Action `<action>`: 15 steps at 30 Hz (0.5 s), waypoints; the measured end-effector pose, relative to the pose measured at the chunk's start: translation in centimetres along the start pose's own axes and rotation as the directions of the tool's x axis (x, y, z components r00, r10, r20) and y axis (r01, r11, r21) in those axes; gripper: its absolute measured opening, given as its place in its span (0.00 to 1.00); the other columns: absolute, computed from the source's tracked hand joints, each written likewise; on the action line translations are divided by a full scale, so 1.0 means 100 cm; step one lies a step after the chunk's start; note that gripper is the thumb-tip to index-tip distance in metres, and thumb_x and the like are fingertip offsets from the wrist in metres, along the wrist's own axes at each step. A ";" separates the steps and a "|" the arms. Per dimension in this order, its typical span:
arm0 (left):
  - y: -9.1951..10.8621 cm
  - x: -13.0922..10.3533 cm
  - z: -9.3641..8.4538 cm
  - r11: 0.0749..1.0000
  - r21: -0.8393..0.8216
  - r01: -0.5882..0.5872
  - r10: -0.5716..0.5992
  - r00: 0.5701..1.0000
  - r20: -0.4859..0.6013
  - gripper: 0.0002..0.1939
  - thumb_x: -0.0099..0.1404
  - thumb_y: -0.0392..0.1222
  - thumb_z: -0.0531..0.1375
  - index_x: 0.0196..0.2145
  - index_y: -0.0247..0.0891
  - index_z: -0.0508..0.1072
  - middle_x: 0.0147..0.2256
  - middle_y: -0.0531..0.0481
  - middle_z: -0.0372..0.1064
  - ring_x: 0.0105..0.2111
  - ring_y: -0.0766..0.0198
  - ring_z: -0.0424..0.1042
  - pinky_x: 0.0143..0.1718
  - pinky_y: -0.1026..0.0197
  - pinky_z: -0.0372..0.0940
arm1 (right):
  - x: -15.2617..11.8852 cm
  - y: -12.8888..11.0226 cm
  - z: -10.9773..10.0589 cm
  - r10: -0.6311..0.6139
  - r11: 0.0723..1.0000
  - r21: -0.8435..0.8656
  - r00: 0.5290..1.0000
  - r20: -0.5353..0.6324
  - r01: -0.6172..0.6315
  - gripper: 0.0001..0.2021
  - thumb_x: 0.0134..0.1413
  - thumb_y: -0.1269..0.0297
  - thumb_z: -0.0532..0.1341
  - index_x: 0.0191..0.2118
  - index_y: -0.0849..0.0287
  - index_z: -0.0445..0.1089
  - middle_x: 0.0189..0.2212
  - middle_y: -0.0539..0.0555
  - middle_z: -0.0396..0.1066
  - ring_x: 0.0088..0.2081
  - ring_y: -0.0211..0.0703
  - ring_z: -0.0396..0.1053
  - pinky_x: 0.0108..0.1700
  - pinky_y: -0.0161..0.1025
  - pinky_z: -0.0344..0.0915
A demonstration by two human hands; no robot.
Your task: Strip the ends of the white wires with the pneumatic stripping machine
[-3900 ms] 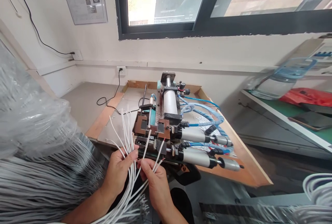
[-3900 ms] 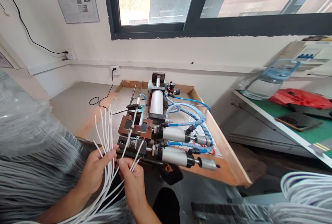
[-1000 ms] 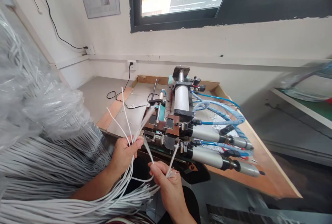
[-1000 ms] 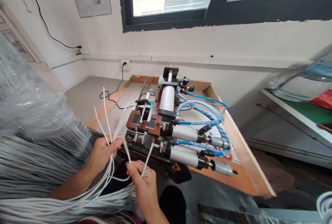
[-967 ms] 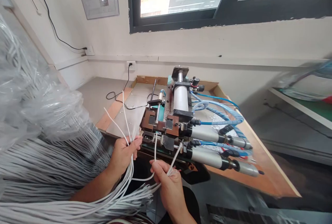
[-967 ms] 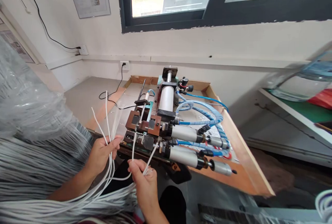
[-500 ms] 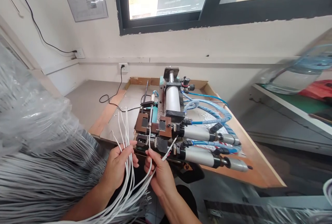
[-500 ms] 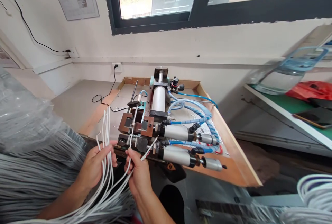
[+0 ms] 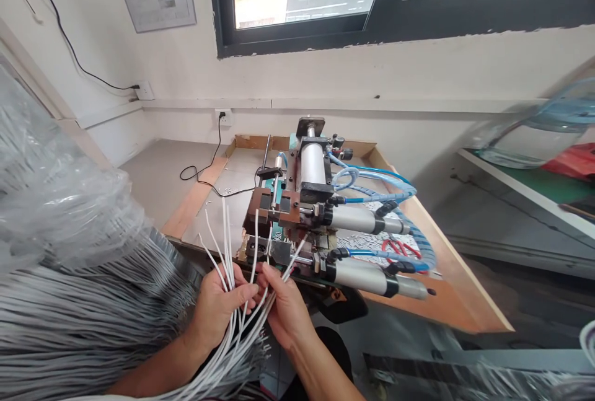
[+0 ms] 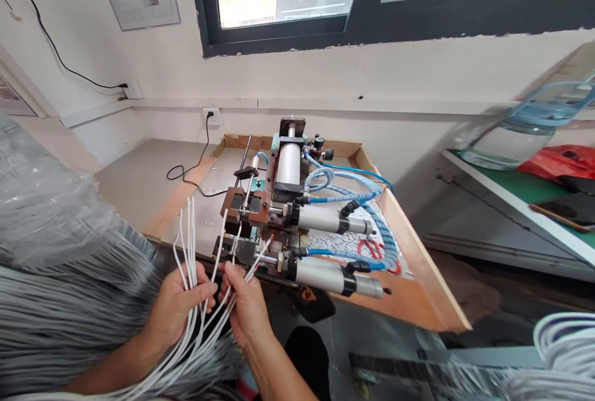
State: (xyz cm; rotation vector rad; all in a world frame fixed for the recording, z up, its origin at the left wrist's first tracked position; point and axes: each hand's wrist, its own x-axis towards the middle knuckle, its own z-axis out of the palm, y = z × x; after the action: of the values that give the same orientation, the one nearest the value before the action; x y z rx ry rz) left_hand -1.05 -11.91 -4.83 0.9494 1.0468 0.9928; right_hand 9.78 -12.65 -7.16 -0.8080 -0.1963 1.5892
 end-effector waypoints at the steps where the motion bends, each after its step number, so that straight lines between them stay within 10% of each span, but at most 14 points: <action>1: -0.003 -0.001 0.000 1.000 0.006 0.004 -0.004 1.000 0.024 0.14 0.45 0.38 0.66 0.22 0.36 0.62 0.16 0.57 0.66 0.16 0.69 0.65 0.18 0.68 0.60 | -0.002 0.001 0.000 -0.006 0.999 -0.047 0.999 0.031 0.007 0.14 0.36 0.57 0.67 0.27 0.65 0.71 0.11 0.44 0.58 0.14 0.30 0.55 0.17 0.30 0.54; 15: -0.008 -0.005 -0.004 0.995 0.104 0.001 -0.006 0.999 0.049 0.15 0.59 0.48 0.54 0.35 0.33 0.69 0.23 0.49 0.70 0.24 0.63 0.70 0.26 0.62 0.64 | -0.017 0.010 -0.017 -0.250 0.937 -0.260 0.968 -0.028 0.234 0.14 0.42 0.55 0.64 0.29 0.63 0.71 0.17 0.48 0.64 0.17 0.30 0.54 0.19 0.29 0.50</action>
State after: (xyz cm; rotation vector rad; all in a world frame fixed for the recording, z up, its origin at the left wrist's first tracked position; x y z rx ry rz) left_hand -1.37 -12.55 -5.53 1.0519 1.0673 0.9146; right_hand 9.94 -14.96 -8.28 -0.9904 -0.4471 1.3200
